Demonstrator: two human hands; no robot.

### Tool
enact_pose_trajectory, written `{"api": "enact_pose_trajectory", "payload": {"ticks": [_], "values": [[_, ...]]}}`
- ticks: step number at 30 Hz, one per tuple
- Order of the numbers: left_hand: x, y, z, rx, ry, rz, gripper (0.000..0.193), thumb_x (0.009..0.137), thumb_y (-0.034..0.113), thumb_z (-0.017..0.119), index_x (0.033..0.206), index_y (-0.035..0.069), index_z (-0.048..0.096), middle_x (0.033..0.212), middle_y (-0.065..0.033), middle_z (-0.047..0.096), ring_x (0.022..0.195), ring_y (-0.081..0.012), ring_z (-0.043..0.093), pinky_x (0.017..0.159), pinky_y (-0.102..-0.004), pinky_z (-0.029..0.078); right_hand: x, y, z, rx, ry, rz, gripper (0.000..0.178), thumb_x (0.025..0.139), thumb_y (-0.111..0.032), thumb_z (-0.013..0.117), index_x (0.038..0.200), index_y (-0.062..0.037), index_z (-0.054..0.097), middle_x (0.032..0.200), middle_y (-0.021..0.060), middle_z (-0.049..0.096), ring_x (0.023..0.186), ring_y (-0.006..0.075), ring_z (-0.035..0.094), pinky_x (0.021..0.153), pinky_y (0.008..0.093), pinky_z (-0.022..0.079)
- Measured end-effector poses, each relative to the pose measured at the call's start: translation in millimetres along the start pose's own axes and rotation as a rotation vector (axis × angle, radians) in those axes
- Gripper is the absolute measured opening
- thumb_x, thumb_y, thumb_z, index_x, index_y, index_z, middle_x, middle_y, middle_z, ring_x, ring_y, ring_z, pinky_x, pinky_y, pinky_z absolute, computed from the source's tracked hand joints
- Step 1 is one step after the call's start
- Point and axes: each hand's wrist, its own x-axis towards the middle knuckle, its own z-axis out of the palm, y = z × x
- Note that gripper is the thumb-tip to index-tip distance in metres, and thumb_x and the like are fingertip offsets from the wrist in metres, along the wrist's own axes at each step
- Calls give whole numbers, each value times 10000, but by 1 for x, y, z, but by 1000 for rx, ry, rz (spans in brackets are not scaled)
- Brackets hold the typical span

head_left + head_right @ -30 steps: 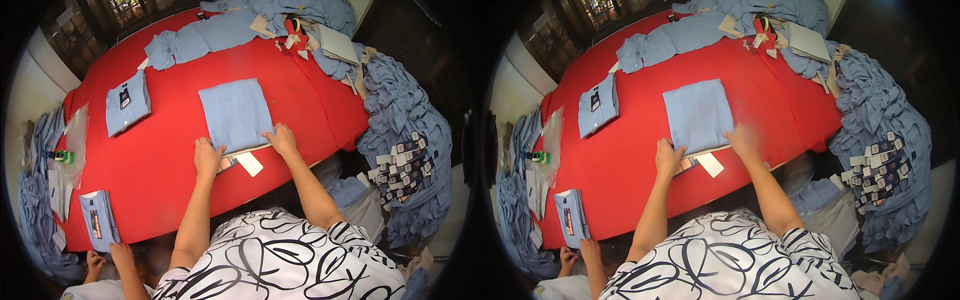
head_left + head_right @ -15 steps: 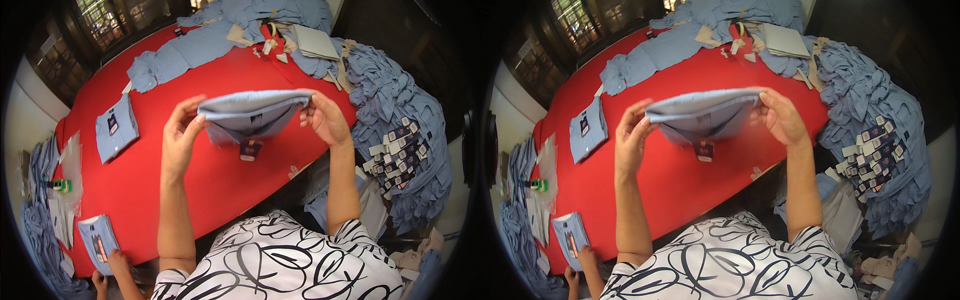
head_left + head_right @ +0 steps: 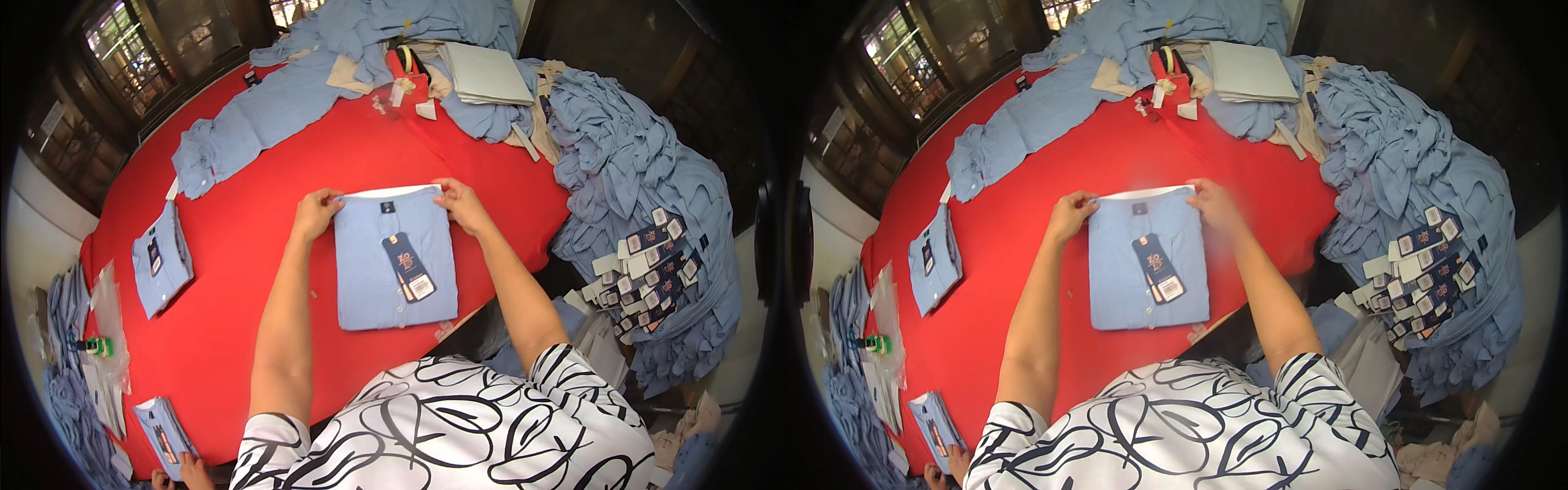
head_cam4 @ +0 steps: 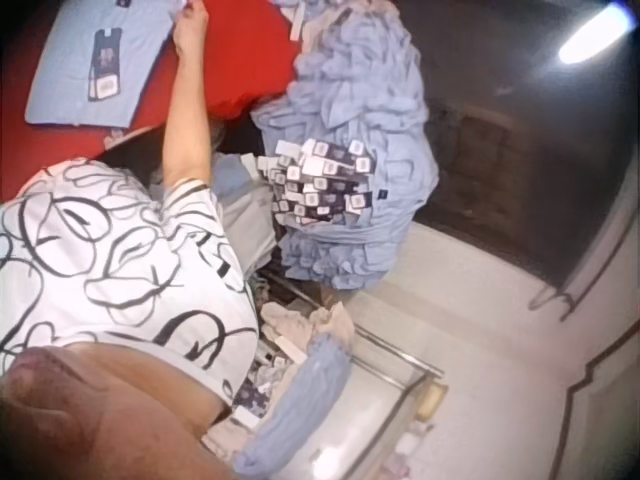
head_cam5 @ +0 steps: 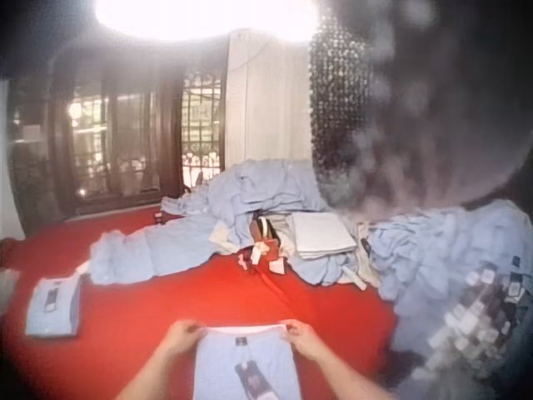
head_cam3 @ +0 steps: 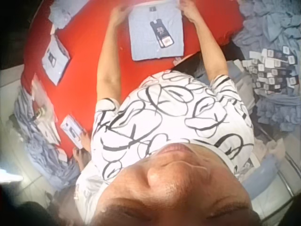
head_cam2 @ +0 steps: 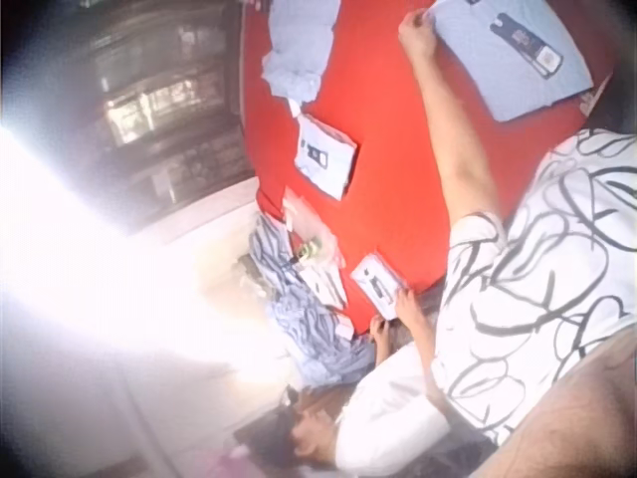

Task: The person folds several blue shirts over a cardboard guide and places them onto a stack on a red table.

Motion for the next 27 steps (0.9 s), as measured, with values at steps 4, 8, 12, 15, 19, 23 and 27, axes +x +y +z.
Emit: {"api": "enact_pose_trajectory", "payload": {"ticks": [4, 8, 12, 15, 19, 23, 27], "values": [[26, 2, 21, -117, -190, -58, 206, 848, 85, 723, 1029, -11, 713, 779, -28, 646, 719, -125, 636, 657, -280, 565, 30, 3, -43, -244, -44, -24, 373, 868, 4, 660, 1237, 0, 605, 826, 64, 665, 704, 118, 611, 583, 261, 478], [47, 50, 83, -131, -248, -83, 186, 845, 79, 721, 1007, -10, 705, 767, -34, 661, 687, -112, 644, 639, -276, 553, 73, -34, -129, -671, -46, 43, 389, 777, -4, 718, 1164, -11, 683, 962, 138, 688, 853, 176, 631, 768, 310, 507], [76, 109, 166, -230, -149, -49, 189, 835, 98, 737, 982, -12, 690, 731, -48, 664, 631, -111, 645, 616, -277, 530, 131, -71, -209, -1087, 82, 37, 401, 770, -44, 719, 1169, -51, 684, 1072, 187, 697, 949, 312, 658, 843, 351, 518], [103, 122, 216, -232, -114, -6, 221, 829, 106, 747, 996, -23, 682, 714, -66, 673, 648, -133, 670, 632, -279, 534, 146, -45, -243, -1081, 335, 0, 421, 806, -152, 726, 1219, -98, 660, 1133, 190, 677, 1007, 364, 639, 887, 403, 507], [118, 102, 222, -197, -74, -54, 224, 841, 98, 728, 1017, -31, 681, 715, -80, 687, 653, -139, 681, 626, -282, 537, 127, -43, -170, -1140, 578, 46, 507, 874, -426, 661, 1308, -169, 608, 1370, 149, 546, 1271, 352, 486, 1043, 577, 345], [121, 99, 220, -251, -126, -94, 249, 840, 112, 734, 1037, -32, 681, 710, -79, 685, 618, -134, 670, 606, -274, 533, 98, -19, -105, -1299, 635, -40, 595, 922, -576, 520, 1385, -203, 537, 1481, 146, 442, 1406, 367, 330, 1109, 673, 169], [112, 113, 206, -174, -168, -109, 309, 850, 156, 733, 1086, -34, 670, 765, -87, 696, 675, -152, 678, 658, -288, 541, 97, -5, -87, -1344, 608, -18, 582, 942, -536, 517, 1406, -185, 517, 1497, 145, 427, 1420, 364, 317, 1126, 637, 186]]}}
